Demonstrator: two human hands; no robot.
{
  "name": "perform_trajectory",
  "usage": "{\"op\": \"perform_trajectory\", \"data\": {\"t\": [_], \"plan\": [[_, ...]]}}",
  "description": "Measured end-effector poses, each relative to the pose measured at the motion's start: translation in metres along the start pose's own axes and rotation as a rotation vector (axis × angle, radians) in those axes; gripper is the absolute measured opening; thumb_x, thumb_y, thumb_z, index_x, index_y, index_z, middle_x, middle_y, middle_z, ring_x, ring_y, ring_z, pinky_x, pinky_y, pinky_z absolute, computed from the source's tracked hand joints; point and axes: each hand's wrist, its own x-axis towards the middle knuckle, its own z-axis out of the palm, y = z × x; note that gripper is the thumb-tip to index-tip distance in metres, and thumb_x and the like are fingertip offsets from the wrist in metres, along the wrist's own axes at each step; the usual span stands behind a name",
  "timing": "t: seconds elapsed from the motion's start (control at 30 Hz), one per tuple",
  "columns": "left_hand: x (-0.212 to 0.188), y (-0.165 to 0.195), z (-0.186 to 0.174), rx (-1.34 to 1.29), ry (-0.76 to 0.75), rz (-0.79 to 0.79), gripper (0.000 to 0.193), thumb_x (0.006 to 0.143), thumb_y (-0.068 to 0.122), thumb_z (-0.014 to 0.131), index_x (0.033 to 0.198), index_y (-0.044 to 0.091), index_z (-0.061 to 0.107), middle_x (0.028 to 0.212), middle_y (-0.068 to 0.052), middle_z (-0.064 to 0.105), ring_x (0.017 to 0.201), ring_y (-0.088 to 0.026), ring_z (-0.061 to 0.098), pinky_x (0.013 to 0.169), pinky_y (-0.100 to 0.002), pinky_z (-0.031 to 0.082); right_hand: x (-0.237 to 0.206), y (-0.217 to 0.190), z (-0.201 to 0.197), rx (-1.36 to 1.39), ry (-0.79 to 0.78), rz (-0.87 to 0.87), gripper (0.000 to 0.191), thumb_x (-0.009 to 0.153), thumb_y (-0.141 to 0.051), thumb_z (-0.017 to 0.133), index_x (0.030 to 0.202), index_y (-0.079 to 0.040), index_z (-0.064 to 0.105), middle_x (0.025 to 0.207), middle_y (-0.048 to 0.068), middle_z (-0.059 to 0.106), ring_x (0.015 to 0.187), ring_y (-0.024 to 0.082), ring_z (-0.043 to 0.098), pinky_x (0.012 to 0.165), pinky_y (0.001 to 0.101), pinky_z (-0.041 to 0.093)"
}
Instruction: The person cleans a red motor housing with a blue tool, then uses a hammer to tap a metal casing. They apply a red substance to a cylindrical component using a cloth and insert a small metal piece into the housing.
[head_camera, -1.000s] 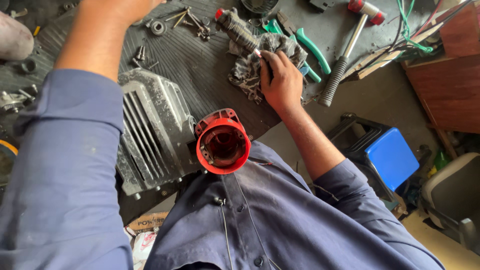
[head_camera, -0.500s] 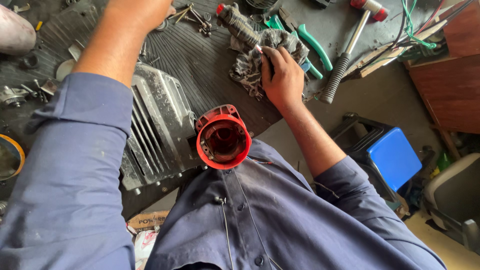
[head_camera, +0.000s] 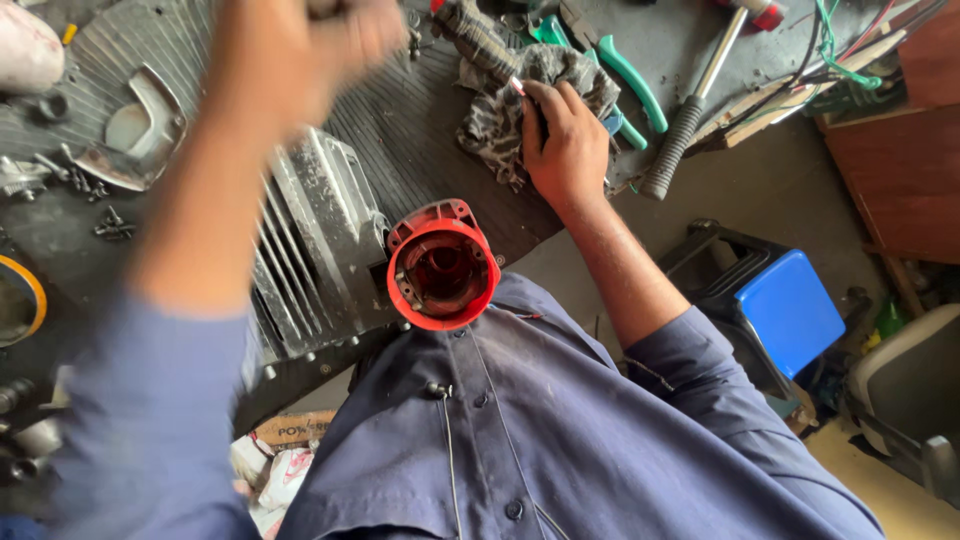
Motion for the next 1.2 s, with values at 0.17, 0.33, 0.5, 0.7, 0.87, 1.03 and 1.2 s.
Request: {"op": "perform_trajectory", "data": {"t": [0.17, 0.33, 0.5, 0.7, 0.87, 1.03, 1.2], "plan": [[-0.1, 0.058, 0.048, -0.885, 0.057, -0.1, 0.015, 0.103, 0.014, 0.077, 0.1, 0.001, 0.072, 0.096, -0.005, 0.069, 0.089, -0.014, 0.068, 0.072, -0.03, 0.064, 0.001, 0.0, -0.002, -0.025, 0.002, 0.001, 0.018, 0.101, -0.013, 0.069, 0.118, -0.008, 0.068, 0.097, 0.013, 0.062, 0.087, 0.035, 0.066, 0.073, 0.0439, 0.053], [-0.131, 0.077, 0.072, -1.134, 0.17, -0.457, 0.011, 0.094, 0.007, 0.073, 0.1, -0.002, 0.072, 0.105, -0.014, 0.078, 0.083, -0.016, 0.072, 0.067, -0.032, 0.064, 0.002, -0.004, -0.003, -0.025, 0.027, -0.021, 0.017, 0.101, -0.013, 0.068, 0.117, -0.009, 0.068, 0.096, 0.011, 0.063, 0.087, 0.034, 0.066, 0.073, 0.0433, 0.053], [-0.138, 0.086, 0.079, -1.128, 0.227, -0.454, 0.023, 0.093, 0.003, 0.075, 0.112, -0.003, 0.064, 0.097, -0.014, 0.075, 0.083, -0.019, 0.076, 0.073, -0.035, 0.067, 0.001, -0.006, -0.004, -0.001, 0.01, 0.006, 0.017, 0.101, -0.013, 0.068, 0.118, -0.009, 0.069, 0.094, 0.011, 0.062, 0.084, 0.033, 0.066, 0.071, 0.043, 0.053], [-0.141, 0.101, 0.082, -0.74, 0.223, -0.3, 0.052, 0.093, 0.004, 0.075, 0.141, 0.006, 0.057, 0.097, -0.006, 0.074, 0.082, -0.009, 0.072, 0.077, -0.027, 0.062, -0.003, -0.003, -0.006, 0.017, 0.033, -0.024, 0.017, 0.101, -0.014, 0.068, 0.117, -0.009, 0.069, 0.094, 0.011, 0.062, 0.084, 0.033, 0.066, 0.071, 0.0424, 0.053], [-0.145, 0.114, 0.091, 0.084, 0.27, -0.117, 0.032, 0.093, 0.008, 0.078, 0.123, 0.005, 0.071, 0.097, -0.007, 0.078, 0.075, -0.019, 0.069, 0.068, -0.031, 0.057, -0.004, -0.003, -0.006, 0.012, 0.039, -0.021, 0.017, 0.101, -0.015, 0.068, 0.117, -0.009, 0.07, 0.095, 0.011, 0.063, 0.085, 0.033, 0.066, 0.071, 0.0428, 0.053], [-0.146, 0.114, 0.099, 0.266, 0.289, 0.092, 0.015, 0.095, 0.011, 0.076, 0.108, 0.003, 0.073, 0.103, -0.011, 0.076, 0.095, -0.031, 0.075, 0.084, -0.04, 0.06, -0.005, -0.003, -0.005, 0.029, 0.026, -0.011, 0.016, 0.102, -0.015, 0.068, 0.117, -0.009, 0.07, 0.096, 0.011, 0.064, 0.085, 0.033, 0.066, 0.072, 0.0429, 0.053], [-0.149, 0.115, 0.098, 0.267, 0.249, 0.036, 0.016, 0.093, 0.01, 0.076, 0.107, 0.003, 0.073, 0.1, -0.012, 0.075, 0.09, -0.031, 0.074, 0.078, -0.039, 0.06, -0.006, -0.001, -0.005, 0.033, 0.027, -0.018, 0.017, 0.102, -0.015, 0.068, 0.117, -0.009, 0.07, 0.096, 0.011, 0.064, 0.086, 0.033, 0.067, 0.073, 0.043, 0.053]]}}
